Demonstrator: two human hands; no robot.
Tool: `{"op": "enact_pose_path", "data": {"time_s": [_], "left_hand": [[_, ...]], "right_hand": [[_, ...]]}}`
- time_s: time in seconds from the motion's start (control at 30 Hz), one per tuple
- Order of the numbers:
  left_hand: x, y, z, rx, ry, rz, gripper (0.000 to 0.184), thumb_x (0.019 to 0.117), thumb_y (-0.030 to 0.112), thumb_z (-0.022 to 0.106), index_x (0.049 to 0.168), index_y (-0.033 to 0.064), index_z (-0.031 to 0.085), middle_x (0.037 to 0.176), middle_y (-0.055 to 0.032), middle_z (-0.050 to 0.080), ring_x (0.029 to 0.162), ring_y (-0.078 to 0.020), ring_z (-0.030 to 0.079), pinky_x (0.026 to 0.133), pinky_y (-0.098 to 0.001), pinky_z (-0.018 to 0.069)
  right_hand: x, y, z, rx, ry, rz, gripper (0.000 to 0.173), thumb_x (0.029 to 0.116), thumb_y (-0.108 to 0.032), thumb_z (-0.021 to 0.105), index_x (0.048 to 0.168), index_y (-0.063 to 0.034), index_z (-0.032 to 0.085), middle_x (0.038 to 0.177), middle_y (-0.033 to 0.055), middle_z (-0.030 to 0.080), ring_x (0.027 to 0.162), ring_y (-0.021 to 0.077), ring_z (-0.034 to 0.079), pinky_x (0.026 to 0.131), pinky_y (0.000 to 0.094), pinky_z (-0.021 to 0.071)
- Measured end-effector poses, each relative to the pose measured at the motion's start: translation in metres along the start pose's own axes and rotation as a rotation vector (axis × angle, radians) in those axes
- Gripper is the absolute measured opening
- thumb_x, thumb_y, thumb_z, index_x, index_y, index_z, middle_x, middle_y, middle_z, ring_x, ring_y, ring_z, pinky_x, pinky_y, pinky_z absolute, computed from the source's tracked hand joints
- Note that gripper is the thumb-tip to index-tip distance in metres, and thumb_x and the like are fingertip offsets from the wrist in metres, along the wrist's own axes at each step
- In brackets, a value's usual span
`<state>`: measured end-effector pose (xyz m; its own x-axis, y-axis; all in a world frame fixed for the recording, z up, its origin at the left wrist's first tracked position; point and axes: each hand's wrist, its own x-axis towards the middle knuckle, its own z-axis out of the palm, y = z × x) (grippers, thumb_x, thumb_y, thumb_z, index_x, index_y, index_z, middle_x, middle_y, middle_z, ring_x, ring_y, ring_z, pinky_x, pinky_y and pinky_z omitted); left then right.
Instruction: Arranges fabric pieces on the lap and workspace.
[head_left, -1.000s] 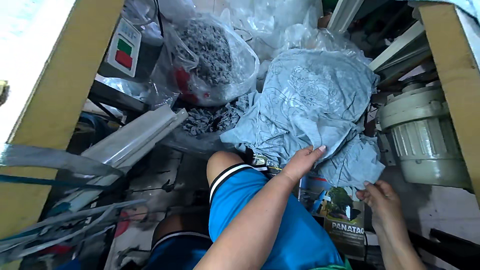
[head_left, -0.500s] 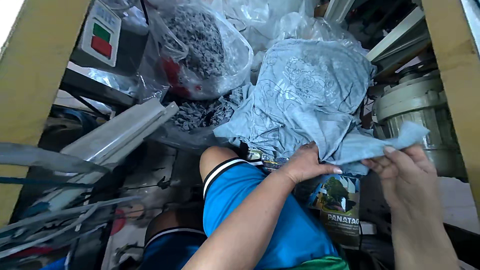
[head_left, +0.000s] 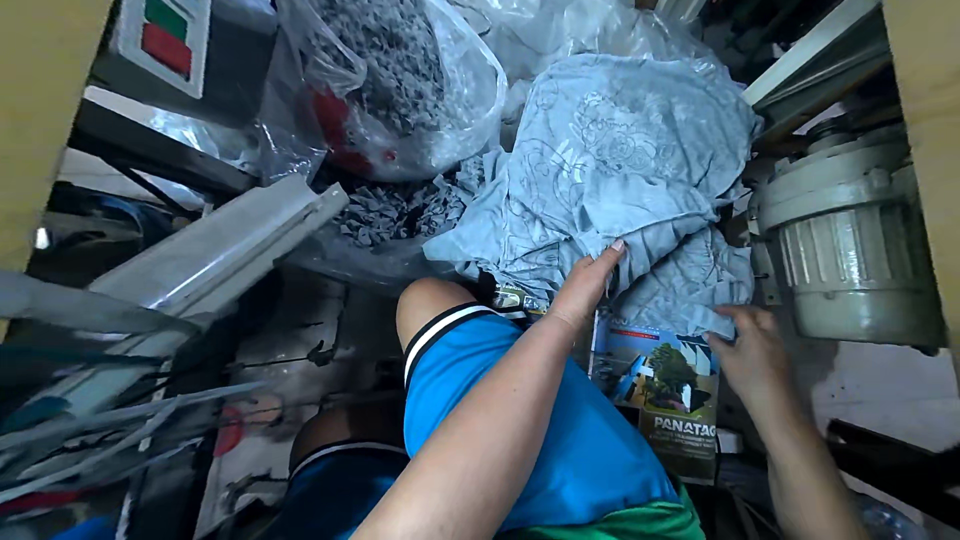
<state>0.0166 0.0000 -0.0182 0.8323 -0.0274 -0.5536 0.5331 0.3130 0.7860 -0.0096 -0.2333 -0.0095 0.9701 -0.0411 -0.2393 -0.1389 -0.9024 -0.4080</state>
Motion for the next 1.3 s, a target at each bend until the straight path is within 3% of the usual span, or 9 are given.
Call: {"op": "enact_pose_path", "data": {"time_s": [0.27,0.47,0.6,0.73,0.8,0.9,1.1,1.17,1.3], "left_hand": [[0.001,0.002,-0.004,0.094,-0.009,-0.004,0.051,0.1112,0.038,0.038,0.129,-0.0053,0.059,0.130,-0.0202,0.061,0.123,-0.0226,0.057,0.107,-0.0457,0.0437],[-0.002,0.005,-0.002,0.168,-0.032,0.023,0.050,0.1109,0.037,0.039,0.127,-0.0049,0.062,0.127,-0.0197,0.063,0.123,-0.0226,0.058,0.108,-0.0474,0.0422],[-0.004,0.002,0.001,0.313,-0.146,0.173,0.043,0.1085,0.031,0.048,0.125,-0.0058,0.063,0.122,-0.0201,0.067,0.119,-0.0234,0.062,0.106,-0.0473,0.0457],[-0.001,-0.008,0.008,0.570,-0.222,0.292,0.049,0.0876,0.029,0.081,0.122,-0.0034,0.068,0.114,-0.0194,0.071,0.113,-0.0282,0.066,0.102,-0.0523,0.0497],[-0.002,-0.003,0.007,0.614,-0.106,0.234,0.033,0.0972,0.021,0.071,0.114,-0.0076,0.069,0.107,-0.0242,0.071,0.106,-0.0345,0.068,0.097,-0.0555,0.0502],[0.001,0.001,0.001,0.336,0.058,0.138,0.024,0.1033,0.016,0.057,0.111,-0.0046,0.067,0.102,-0.0170,0.068,0.098,-0.0224,0.064,0.089,-0.0452,0.0505],[0.002,0.002,0.000,0.164,-0.002,0.079,0.040,0.1079,0.030,0.051,0.128,-0.0031,0.062,0.126,-0.0186,0.065,0.122,-0.0221,0.059,0.107,-0.0459,0.0444],[0.001,0.001,0.001,0.155,-0.014,0.078,0.040,0.1088,0.030,0.048,0.129,-0.0032,0.061,0.128,-0.0184,0.064,0.123,-0.0213,0.058,0.108,-0.0452,0.0434],[0.000,0.004,0.001,0.171,-0.009,0.059,0.039,0.1093,0.029,0.047,0.127,-0.0029,0.061,0.126,-0.0176,0.064,0.121,-0.0200,0.058,0.107,-0.0450,0.0434]], "right_hand": [[0.003,0.001,-0.023,0.091,0.037,-0.019,0.017,0.0984,-0.001,0.064,0.108,0.0111,0.070,0.120,0.0295,0.065,0.105,0.0434,0.065,0.091,0.0622,0.0499],[0.005,-0.010,-0.058,0.194,0.141,-0.031,0.028,0.1026,-0.013,0.061,0.108,0.0124,0.069,0.112,0.0259,0.068,0.092,0.0320,0.065,0.085,0.0531,0.0524],[0.014,-0.051,-0.069,0.520,0.258,-0.085,0.017,0.1055,-0.023,0.052,0.107,-0.0067,0.058,0.084,-0.0114,0.057,0.072,-0.0065,0.060,0.070,0.0178,0.0559],[0.028,-0.107,-0.059,0.718,0.123,-0.317,0.005,0.1036,-0.014,0.053,0.106,-0.0129,0.058,0.088,-0.0159,0.066,0.080,-0.0022,0.070,0.076,0.0227,0.0635],[0.036,-0.118,-0.050,0.865,-0.013,-0.323,0.010,0.1040,-0.014,0.052,0.113,-0.0139,0.056,0.100,-0.0113,0.069,0.092,0.0035,0.072,0.084,0.0266,0.0636],[0.037,-0.092,-0.046,0.817,-0.081,-0.291,0.041,0.1060,-0.028,0.049,0.142,-0.0083,0.047,0.134,-0.0008,0.062,0.116,0.0102,0.066,0.096,0.0310,0.0586],[0.004,0.004,-0.018,0.058,-0.004,-0.014,0.041,0.0910,0.007,0.068,0.132,0.0065,0.062,0.136,0.0358,0.053,0.119,0.0529,0.056,0.095,0.0674,0.0475],[-0.004,0.015,-0.001,0.019,-0.008,0.012,0.046,0.0854,0.010,0.073,0.130,0.0071,0.062,0.139,0.0367,0.050,0.122,0.0556,0.054,0.096,0.0691,0.0468],[-0.006,0.021,0.015,0.010,0.116,-0.037,0.023,0.0999,0.001,0.057,0.120,0.0081,0.066,0.129,0.0340,0.057,0.113,0.0503,0.060,0.093,0.0633,0.0499]]}}
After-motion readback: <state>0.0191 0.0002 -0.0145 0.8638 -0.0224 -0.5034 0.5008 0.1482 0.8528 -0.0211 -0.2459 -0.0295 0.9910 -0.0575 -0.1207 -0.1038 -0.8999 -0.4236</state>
